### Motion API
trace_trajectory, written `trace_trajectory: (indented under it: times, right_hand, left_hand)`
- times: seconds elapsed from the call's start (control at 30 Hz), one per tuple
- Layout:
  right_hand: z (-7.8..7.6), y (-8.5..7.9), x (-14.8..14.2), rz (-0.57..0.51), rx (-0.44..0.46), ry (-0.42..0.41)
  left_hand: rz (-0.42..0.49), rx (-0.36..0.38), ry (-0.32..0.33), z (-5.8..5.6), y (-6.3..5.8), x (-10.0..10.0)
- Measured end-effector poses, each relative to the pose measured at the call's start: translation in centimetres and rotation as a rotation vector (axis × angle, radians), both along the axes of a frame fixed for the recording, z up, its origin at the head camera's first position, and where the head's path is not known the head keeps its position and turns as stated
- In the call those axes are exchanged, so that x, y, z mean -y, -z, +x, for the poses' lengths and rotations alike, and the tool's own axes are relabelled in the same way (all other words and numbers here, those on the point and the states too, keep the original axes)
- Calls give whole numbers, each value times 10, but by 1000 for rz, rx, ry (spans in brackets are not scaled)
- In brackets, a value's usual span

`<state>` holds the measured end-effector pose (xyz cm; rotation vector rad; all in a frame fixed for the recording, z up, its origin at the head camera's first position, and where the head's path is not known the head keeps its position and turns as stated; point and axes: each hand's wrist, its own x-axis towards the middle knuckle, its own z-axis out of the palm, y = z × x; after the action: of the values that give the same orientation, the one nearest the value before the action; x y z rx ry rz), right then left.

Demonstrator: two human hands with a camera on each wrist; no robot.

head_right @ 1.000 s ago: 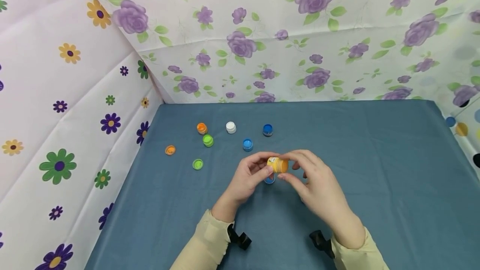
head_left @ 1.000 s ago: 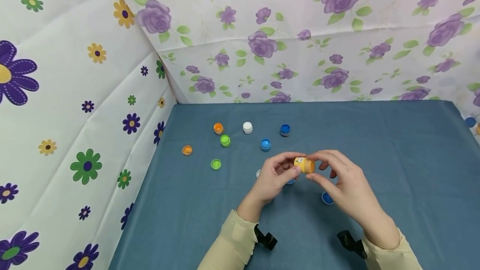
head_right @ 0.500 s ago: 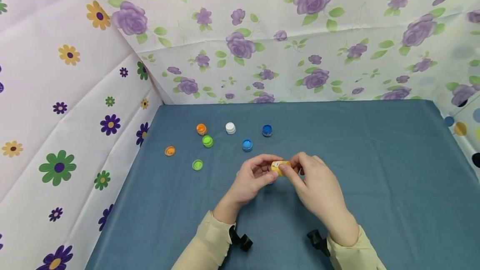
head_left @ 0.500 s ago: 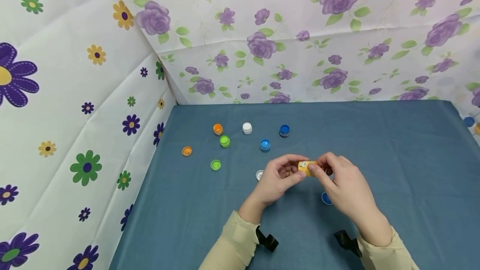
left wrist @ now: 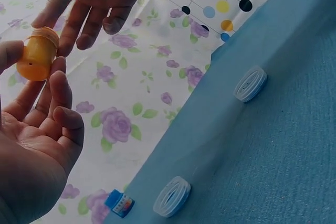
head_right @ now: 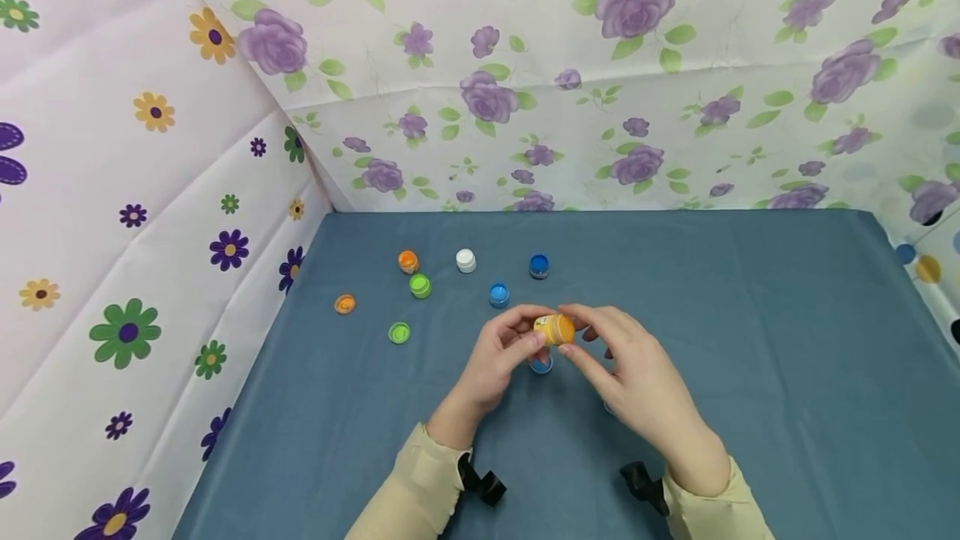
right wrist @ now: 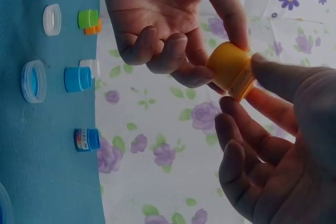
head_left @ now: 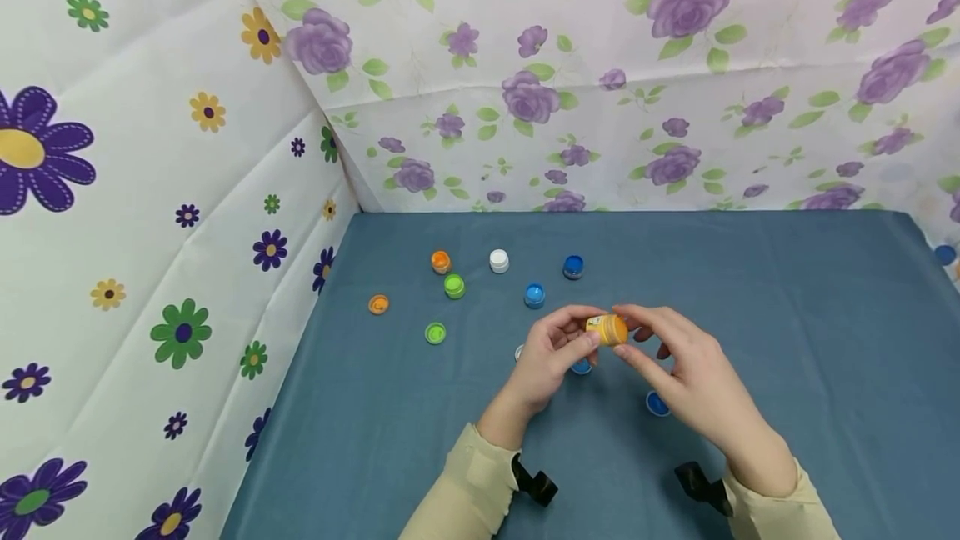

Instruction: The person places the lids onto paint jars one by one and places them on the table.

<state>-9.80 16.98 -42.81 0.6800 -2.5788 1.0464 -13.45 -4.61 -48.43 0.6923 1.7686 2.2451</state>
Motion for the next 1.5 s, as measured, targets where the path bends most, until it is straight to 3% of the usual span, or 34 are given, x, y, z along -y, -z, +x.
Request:
trace_trajectory:
  times: [0.23, 0.7, 1.1, 1.2, 1.33, 1.5]
  right_hand:
    - [2, 3, 0, 26, -34, 15]
    - [8, 1, 2, 115, 50, 64]
    - [9, -1, 6, 100, 124, 180]
    - [9, -4, 3, 110, 157, 181]
    - [8, -8, 0, 96, 207, 153]
    - [8, -7, 0, 97, 157, 93]
  left_hand:
    - [9, 14, 14, 2, 1, 0]
    - [39, 2, 33, 4, -1, -4]
    - [-9, -114, 57, 4, -3, -10]
    - [-15, -97, 65, 5, -6, -12]
    - [-19, -15, 65, 5, -10, -14]
    - [-29, 35, 31, 6, -7, -14]
